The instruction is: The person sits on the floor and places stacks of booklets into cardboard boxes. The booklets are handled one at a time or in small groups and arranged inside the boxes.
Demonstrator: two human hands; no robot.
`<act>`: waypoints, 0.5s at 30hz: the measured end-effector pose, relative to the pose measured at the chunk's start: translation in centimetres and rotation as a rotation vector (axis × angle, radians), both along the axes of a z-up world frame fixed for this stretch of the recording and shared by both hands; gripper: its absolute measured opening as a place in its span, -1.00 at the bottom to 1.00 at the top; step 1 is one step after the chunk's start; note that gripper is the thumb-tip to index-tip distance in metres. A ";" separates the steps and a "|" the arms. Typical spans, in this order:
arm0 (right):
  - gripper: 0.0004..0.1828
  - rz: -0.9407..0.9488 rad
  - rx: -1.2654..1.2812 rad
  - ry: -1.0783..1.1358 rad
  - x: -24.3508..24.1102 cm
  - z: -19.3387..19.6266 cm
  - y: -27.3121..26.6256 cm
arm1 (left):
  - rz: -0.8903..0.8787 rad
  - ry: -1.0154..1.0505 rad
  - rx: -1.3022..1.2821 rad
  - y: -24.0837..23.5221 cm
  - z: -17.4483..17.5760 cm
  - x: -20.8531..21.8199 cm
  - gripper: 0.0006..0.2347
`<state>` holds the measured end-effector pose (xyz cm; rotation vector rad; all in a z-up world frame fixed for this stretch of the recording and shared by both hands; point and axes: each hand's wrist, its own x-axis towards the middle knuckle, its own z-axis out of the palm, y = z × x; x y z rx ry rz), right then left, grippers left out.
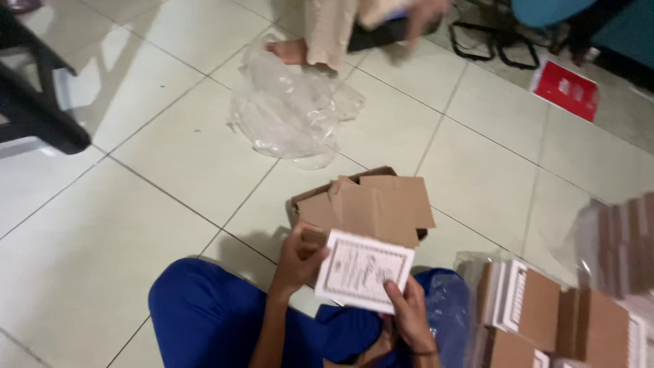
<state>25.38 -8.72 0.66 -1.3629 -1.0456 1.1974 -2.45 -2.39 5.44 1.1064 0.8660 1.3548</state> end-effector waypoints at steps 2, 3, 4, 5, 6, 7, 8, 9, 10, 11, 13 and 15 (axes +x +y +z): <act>-0.55 0.019 -0.014 0.028 1.8 2.4 -3.8 | -0.232 0.200 -0.053 -0.3 1.0 2.5 -0.69; -0.55 0.056 -0.024 0.061 2.8 3.5 -6.0 | -0.447 0.403 -0.094 -0.7 1.4 4.1 -0.66; -0.55 0.020 -0.044 0.060 3.0 4.2 -8.1 | -0.487 0.398 -0.107 -1.4 0.9 5.3 -0.66; -0.68 -0.139 -0.123 0.126 3.4 4.7 -10.2 | -0.578 0.525 0.057 -2.1 0.2 6.8 -0.76; -0.77 -0.301 -0.208 0.190 4.0 4.9 -12.8 | -0.669 0.640 0.224 -3.5 -1.0 8.6 -0.74; -0.77 -0.341 -0.233 0.187 4.8 5.1 -14.6 | -0.713 0.625 0.210 -5.0 -0.6 10.7 -0.74; -0.70 -0.486 -0.225 0.390 5.1 5.4 -16.8 | -0.742 0.671 0.159 -6.8 0.1 12.5 -0.74; -0.60 -0.635 -0.205 0.590 5.4 5.7 -18.9 | -0.772 0.719 0.111 -8.5 0.8 14.4 -0.74; -0.60 -0.687 -0.216 0.597 5.6 5.8 -20.8 | -0.826 0.718 0.104 -10.1 0.7 16.2 -0.74; -0.52 -0.800 -0.174 0.638 5.7 6.0 -22.5 | -0.805 0.770 0.250 -11.7 0.7 17.8 -0.70; -0.43 -0.959 -0.157 0.678 6.2 5.5 -26.9 | -0.833 0.807 0.378 -15.9 0.6 21.3 -0.67; -0.67 -1.271 -0.110 0.331 7.4 3.5 -30.6 | -1.043 0.567 0.196 -19.7 0.2 25.2 -0.68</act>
